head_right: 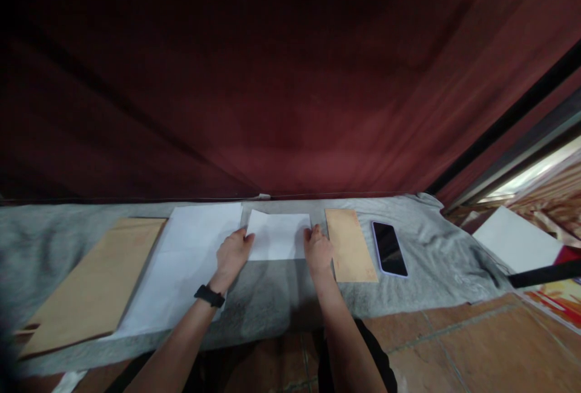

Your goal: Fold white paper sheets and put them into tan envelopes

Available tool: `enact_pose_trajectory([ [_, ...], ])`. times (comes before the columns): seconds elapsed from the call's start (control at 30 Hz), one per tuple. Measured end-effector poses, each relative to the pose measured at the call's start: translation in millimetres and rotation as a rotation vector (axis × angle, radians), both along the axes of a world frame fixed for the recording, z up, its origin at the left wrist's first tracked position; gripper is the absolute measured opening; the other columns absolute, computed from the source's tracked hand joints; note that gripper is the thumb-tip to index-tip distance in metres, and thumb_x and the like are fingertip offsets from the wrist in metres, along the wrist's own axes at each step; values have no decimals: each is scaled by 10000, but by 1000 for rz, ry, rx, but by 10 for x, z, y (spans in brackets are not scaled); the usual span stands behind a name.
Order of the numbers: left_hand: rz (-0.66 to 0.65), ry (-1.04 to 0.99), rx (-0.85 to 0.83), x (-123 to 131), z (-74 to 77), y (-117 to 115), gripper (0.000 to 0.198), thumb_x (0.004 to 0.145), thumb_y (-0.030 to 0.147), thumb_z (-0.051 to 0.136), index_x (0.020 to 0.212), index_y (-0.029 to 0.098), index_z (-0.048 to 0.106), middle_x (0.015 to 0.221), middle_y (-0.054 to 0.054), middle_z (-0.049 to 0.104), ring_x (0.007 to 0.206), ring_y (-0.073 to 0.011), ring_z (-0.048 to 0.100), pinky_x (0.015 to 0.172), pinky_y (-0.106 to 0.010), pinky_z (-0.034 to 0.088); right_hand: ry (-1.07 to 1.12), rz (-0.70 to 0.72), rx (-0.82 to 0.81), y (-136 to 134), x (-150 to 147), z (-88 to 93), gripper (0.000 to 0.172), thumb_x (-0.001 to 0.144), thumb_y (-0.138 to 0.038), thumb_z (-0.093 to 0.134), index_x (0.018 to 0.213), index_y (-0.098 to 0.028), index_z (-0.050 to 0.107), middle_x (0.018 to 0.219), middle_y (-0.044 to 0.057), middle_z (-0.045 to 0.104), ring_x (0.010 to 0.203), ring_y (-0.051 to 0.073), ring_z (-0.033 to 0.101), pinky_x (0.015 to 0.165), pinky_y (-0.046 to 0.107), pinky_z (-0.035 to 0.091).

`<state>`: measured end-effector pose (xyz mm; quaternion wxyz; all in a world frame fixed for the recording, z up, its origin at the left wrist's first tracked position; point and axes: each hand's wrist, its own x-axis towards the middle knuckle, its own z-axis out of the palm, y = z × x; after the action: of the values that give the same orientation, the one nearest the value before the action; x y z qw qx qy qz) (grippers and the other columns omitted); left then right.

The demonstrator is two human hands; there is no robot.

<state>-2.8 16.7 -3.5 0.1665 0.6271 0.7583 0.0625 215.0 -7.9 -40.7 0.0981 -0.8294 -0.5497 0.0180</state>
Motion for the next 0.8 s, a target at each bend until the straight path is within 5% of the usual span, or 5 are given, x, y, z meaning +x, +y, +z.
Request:
enact_pose_trajectory([
  [0.23,-34,86,32,38,3,-47,355,997,380,446,1173,147,648,993,-166,744,977,-285,716,797,-345,496,-6,88,166,-21,25,-24,318,1023,-335,423,1182,-129,605,1058,176,709,980,266,679,825,342,505],
  [0.43,-36,120,60,58,-40,-41,334,1005,369,446,1148,150,653,974,-156,744,973,-274,720,810,-339,503,113,378,334,3,-142,-106,413,1019,-304,409,1363,-119,543,1359,192,596,1249,296,550,1026,442,454],
  [0.6,-53,169,115,79,-104,-69,354,1020,355,412,1184,134,634,929,-147,736,931,-270,725,794,-346,517,54,529,285,-54,-344,-260,478,1032,-323,423,1476,-152,473,1568,135,433,1433,276,401,1151,444,355],
  [0.8,-111,205,245,76,-73,-117,356,1005,245,419,1268,67,581,957,-163,719,933,-280,710,823,-377,520,-32,541,233,-105,-363,-334,494,1051,-353,398,1508,-173,449,1577,136,420,1458,276,374,1183,466,293],
])
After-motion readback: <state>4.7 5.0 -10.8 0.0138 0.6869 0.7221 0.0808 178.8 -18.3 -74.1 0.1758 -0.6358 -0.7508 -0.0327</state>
